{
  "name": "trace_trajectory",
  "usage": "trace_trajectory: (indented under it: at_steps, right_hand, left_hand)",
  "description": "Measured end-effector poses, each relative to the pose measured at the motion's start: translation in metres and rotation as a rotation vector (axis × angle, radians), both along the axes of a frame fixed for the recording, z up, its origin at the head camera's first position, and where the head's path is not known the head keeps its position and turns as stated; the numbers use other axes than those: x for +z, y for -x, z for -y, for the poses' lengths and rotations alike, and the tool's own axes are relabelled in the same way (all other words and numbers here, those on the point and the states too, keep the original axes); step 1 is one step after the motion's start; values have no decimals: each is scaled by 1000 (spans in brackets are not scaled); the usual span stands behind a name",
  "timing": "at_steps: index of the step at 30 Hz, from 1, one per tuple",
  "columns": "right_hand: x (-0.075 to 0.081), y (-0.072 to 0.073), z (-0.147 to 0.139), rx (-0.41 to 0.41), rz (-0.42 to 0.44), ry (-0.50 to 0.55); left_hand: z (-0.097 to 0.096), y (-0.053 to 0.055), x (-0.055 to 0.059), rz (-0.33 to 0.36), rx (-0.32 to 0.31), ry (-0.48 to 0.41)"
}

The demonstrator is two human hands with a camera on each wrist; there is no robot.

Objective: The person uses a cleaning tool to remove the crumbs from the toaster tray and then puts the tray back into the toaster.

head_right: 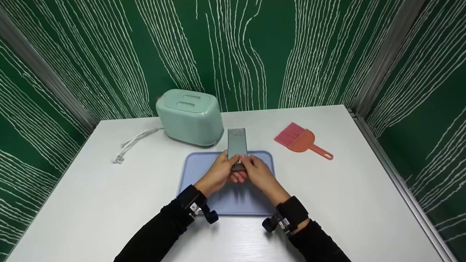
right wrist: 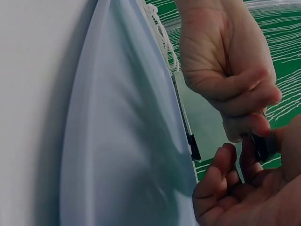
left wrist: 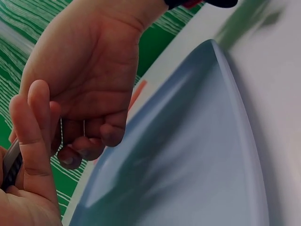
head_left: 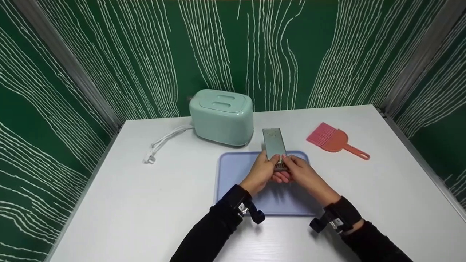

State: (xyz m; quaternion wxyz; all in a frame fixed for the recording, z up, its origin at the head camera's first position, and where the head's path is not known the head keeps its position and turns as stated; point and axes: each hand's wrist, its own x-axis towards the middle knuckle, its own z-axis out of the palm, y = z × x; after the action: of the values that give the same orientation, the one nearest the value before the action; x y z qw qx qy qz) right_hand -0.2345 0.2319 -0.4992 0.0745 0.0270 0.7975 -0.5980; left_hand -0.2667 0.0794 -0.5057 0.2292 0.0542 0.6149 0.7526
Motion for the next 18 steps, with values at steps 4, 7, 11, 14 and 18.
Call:
trace_trajectory:
  at_steps: [4,7,11,14,18]
  right_hand:
    - [0,0,-3,46,11,14]
    - [1,0,-5,64,3,12]
    - [0,1,-5,65,-7,-33]
    - [-1,1,-4,62,-23,-78]
    - [0,0,-3,78,-48,-106]
  left_hand:
    - [5,-1,-1,-1,-17,-9]
    - [8,-1,-1,3,-28,-18]
    - [13,-1,-3,21,-40,-34]
    - [17,0,-4,32,-52,-59]
    - [22,-1,-4,39,-74,-81]
